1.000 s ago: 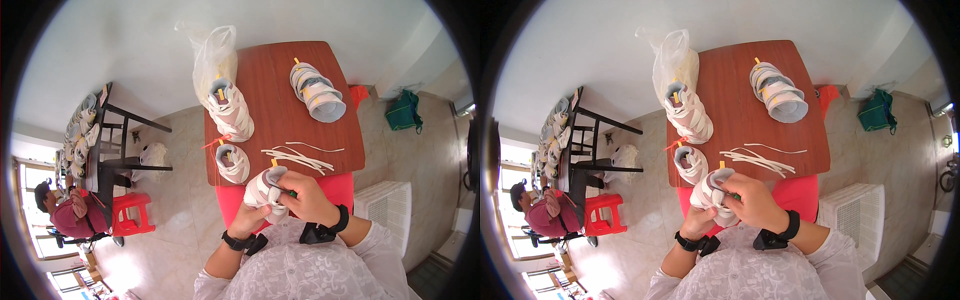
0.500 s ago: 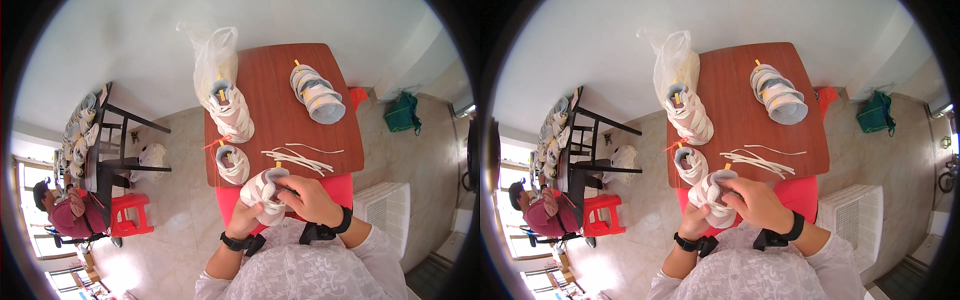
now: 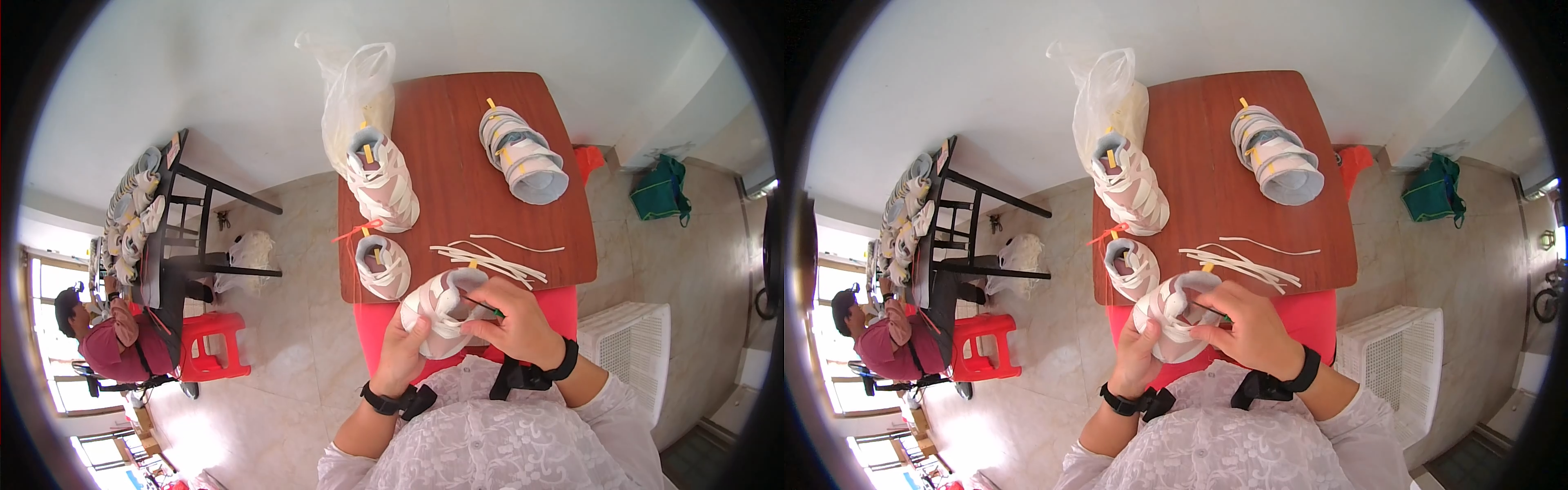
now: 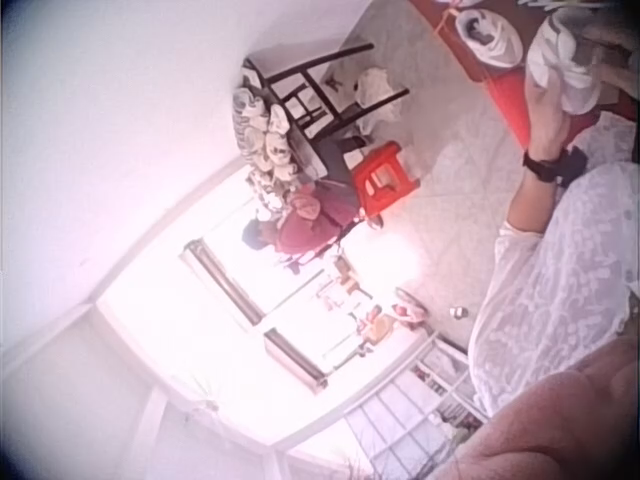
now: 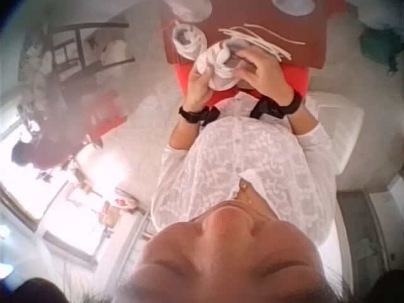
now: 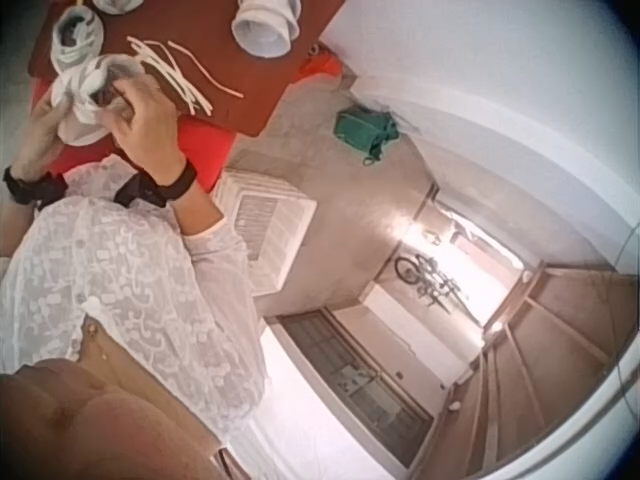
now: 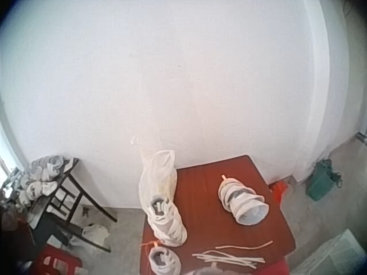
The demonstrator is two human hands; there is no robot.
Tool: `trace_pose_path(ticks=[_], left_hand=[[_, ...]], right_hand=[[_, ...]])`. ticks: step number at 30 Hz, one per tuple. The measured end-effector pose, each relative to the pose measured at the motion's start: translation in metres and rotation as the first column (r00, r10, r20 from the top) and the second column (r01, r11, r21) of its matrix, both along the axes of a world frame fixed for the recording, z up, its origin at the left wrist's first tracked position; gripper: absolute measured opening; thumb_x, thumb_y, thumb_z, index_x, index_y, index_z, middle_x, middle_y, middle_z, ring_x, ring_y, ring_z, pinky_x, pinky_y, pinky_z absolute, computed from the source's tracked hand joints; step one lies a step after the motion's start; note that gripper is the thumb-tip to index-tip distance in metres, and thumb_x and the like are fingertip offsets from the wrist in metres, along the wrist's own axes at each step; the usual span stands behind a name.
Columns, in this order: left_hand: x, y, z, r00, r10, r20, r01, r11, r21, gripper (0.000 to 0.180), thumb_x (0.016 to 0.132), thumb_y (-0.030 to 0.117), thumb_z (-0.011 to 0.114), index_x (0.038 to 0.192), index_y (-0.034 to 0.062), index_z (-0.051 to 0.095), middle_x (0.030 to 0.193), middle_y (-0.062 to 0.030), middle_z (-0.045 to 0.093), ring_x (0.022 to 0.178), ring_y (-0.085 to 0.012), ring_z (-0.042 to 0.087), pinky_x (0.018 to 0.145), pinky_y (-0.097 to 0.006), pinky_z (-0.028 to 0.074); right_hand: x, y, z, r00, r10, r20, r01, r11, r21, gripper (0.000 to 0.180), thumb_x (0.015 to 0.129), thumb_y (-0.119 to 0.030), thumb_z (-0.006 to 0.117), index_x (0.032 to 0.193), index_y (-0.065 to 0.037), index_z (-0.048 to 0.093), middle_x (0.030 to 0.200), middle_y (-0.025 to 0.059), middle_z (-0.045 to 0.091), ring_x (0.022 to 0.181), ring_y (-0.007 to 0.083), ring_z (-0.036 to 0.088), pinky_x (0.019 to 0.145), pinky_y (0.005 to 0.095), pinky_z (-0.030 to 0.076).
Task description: Lacing and preparing shoes for assembly or packaging in a factory setting.
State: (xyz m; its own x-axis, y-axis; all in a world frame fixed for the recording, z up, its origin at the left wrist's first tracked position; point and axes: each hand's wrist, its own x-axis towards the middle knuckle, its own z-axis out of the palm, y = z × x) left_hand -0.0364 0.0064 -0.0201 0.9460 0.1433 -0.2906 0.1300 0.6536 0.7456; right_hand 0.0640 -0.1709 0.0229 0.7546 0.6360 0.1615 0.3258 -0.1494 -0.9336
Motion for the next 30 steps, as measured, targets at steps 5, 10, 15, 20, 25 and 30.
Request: trace_pose_path(ticks=[5, 10, 15, 20, 25, 30], left_hand=[[0.005, -0.006, 0.004, 0.998, 0.040, -0.042, -0.039, 0.999, 0.025, 0.045, 0.097, 0.020, 0.056, 0.136, 0.0023, 0.041, 0.128, -0.0071, 0.055, 0.116, -0.0172, 0.053, 0.099, -0.035, 0.044], [0.001, -0.016, 0.003, 0.997, 0.077, 0.010, -0.077, 0.979, 0.188, 0.044, 0.098, 0.020, 0.056, 0.135, 0.0020, 0.041, 0.128, -0.0071, 0.054, 0.114, -0.0157, 0.053, 0.097, -0.033, 0.044], [0.000, -0.014, -0.002, 0.995, 0.081, 0.054, -0.094, 0.946, 0.311, 0.044, 0.096, 0.017, 0.059, 0.133, 0.0009, 0.043, 0.126, -0.0069, 0.055, 0.112, -0.0153, 0.054, 0.095, -0.031, 0.046], [0.006, -0.009, 0.012, 0.996, 0.070, 0.046, -0.080, 0.953, 0.293, 0.059, 0.084, 0.011, 0.072, 0.132, 0.0014, 0.040, 0.123, -0.0075, 0.055, 0.111, -0.0158, 0.055, 0.093, -0.032, 0.047], [0.008, -0.016, 0.013, 0.996, 0.074, 0.041, -0.085, 0.848, 0.524, 0.072, 0.069, 0.003, 0.079, 0.128, 0.0018, 0.038, 0.117, -0.0091, 0.056, 0.107, -0.0171, 0.057, 0.090, -0.032, 0.049], [0.009, -0.015, 0.010, 0.993, 0.114, -0.024, -0.081, 0.827, 0.557, 0.067, 0.068, -0.001, 0.074, 0.125, 0.0009, 0.040, 0.114, -0.0094, 0.057, 0.103, -0.0173, 0.059, 0.086, -0.032, 0.050]], right_hand=[[-0.016, 0.008, -0.002, 0.892, -0.136, 0.431, 0.155, 0.988, -0.008, 0.020, 0.072, -0.012, 0.078, 0.088, -0.008, 0.066, 0.082, 0.0022, 0.055, 0.061, 0.0186, 0.060, 0.049, 0.0306, 0.047], [-0.023, 0.022, -0.006, 0.917, -0.180, 0.357, 0.217, 0.974, -0.066, 0.016, 0.075, -0.012, 0.075, 0.087, -0.008, 0.065, 0.082, 0.0032, 0.054, 0.061, 0.0203, 0.060, 0.049, 0.0319, 0.048], [-0.015, 0.020, -0.006, 0.960, -0.082, 0.268, 0.136, 0.973, -0.188, 0.018, 0.074, -0.012, 0.075, 0.089, -0.005, 0.066, 0.082, 0.0055, 0.056, 0.063, 0.0229, 0.061, 0.052, 0.0336, 0.049], [-0.011, 0.013, -0.004, 0.959, -0.015, 0.285, 0.079, 0.973, -0.215, 0.014, 0.078, -0.010, 0.071, 0.090, -0.006, 0.065, 0.085, 0.0059, 0.056, 0.066, 0.0247, 0.062, 0.053, 0.0354, 0.049], [-0.011, 0.013, -0.004, 0.963, -0.005, 0.268, 0.056, 0.981, -0.184, 0.013, 0.078, -0.005, 0.067, 0.089, -0.007, 0.061, 0.087, 0.0061, 0.055, 0.065, 0.0270, 0.061, 0.054, 0.0373, 0.049], [-0.012, 0.011, -0.001, 0.955, 0.042, 0.295, 0.023, 0.976, -0.215, 0.019, 0.077, -0.001, 0.064, 0.095, -0.005, 0.059, 0.087, 0.0065, 0.058, 0.066, 0.0275, 0.062, 0.053, 0.0372, 0.049]])
